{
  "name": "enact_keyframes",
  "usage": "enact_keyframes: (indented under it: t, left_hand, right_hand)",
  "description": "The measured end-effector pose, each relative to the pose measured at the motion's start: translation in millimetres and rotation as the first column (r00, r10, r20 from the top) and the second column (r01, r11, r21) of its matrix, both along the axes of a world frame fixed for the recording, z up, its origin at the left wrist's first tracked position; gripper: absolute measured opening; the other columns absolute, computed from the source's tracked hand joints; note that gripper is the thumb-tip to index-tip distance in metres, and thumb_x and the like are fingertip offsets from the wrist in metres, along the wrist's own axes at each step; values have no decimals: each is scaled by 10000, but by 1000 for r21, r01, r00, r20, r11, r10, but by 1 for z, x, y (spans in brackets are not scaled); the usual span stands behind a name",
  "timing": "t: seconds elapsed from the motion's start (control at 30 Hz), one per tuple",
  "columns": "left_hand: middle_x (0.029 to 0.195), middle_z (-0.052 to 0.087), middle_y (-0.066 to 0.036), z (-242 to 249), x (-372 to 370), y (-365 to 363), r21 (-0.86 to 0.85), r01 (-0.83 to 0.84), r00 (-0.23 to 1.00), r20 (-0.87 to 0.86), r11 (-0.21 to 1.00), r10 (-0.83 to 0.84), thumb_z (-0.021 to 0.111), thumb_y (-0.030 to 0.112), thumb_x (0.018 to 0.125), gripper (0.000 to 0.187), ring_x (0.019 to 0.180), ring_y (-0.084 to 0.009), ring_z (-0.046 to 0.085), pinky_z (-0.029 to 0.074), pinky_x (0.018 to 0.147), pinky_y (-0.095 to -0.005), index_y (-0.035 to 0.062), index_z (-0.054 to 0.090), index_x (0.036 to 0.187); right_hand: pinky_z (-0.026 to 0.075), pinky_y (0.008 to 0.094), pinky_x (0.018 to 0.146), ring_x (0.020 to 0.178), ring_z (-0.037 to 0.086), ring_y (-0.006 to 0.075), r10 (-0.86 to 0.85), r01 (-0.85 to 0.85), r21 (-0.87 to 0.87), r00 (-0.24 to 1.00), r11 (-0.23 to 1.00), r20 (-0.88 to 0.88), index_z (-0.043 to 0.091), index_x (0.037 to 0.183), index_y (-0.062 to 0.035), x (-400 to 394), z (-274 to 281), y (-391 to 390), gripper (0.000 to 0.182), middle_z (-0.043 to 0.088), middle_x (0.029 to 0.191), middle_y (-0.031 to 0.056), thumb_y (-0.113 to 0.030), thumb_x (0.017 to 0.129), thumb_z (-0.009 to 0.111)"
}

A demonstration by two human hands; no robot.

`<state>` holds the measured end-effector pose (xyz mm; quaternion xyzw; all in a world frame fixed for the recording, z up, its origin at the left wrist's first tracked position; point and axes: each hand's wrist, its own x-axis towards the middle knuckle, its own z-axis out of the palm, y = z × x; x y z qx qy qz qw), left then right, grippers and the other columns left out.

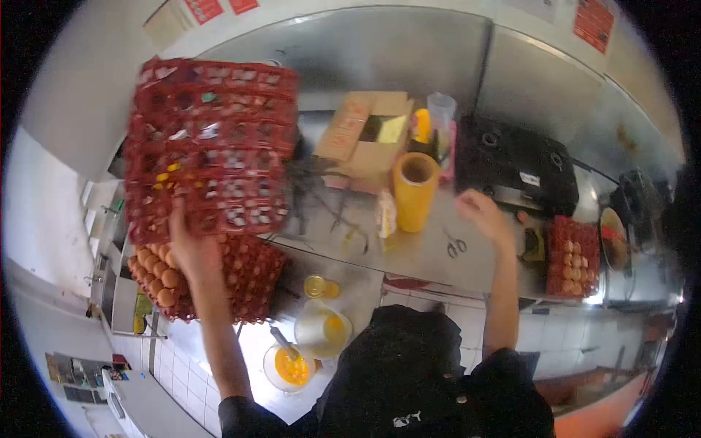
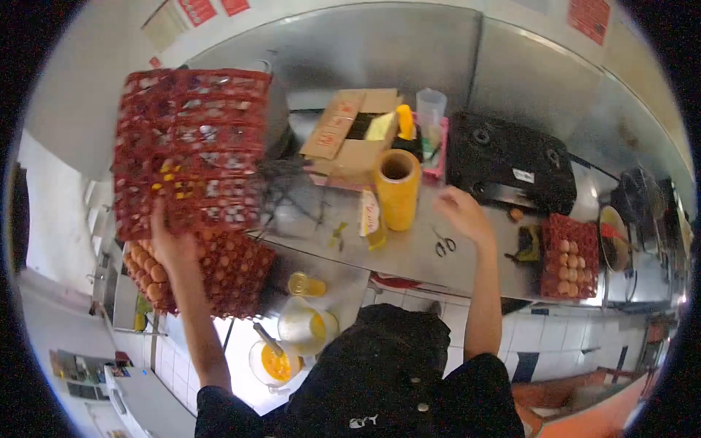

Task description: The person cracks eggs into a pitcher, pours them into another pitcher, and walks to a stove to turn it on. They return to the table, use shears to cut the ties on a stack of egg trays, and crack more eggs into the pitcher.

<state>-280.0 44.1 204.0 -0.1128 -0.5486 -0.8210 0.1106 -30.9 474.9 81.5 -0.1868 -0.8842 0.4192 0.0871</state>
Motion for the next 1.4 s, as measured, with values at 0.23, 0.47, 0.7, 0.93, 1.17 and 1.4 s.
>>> enact_keyframes:
  t: [0.23,0.47,0.7,0.93,1.17,1.4]
  left_hand:
    - [1186,638,-111,47,-34,-42,305,202,950,170,930,-262,628,209,937,363,1057,-257,621,530,884,-471,37,560,1250]
    - [1245,611,-132,60,-33,-26,322,107,938,280,941,-203,578,196,976,318,1124,-276,595,494,959,-492,31,550,1246]
    - [1303,572,-144,54,-33,-35,444,158,908,286,882,-306,559,158,983,314,1206,-305,541,422,1044,-542,34,523,1269]
    - [1356,530,-147,65,-37,-28,470,99,894,344,877,-286,556,168,985,337,1260,-303,496,378,1089,-524,27,498,1285]
    - [1378,511,-151,70,-33,-10,462,69,890,371,884,-264,541,177,993,347,1290,-340,456,300,1075,-660,37,476,1304]
    - [1331,555,-139,68,-15,-5,458,130,881,354,879,-314,531,179,999,328,1249,-312,509,366,1080,-595,27,493,1287]
  right_hand:
    - [292,445,1119,1272,472,354,-273,221,216,928,951,255,541,1317,-40,56,-259,11,496,544,1335,194,-359,938,560]
    - [411,457,1023,1253,500,357,-319,149,312,726,938,609,536,1313,-25,32,-228,-22,462,521,1359,204,-342,980,491]
    - [461,406,947,1154,570,326,-174,83,161,680,983,712,562,1277,7,75,-166,-49,441,584,1291,174,-274,937,573]
    - [485,330,735,900,605,179,455,-360,-779,884,513,-108,606,1120,35,40,-106,-159,319,639,979,64,-148,859,619]
    - [445,474,931,1099,540,319,171,-98,-317,674,-944,-719,555,1160,-19,-158,-71,-258,410,552,1166,146,-290,865,642]
    - [452,475,1007,1073,568,288,-283,-368,83,534,-926,-797,580,1179,-61,-228,-16,-287,547,561,1215,143,-463,836,721]
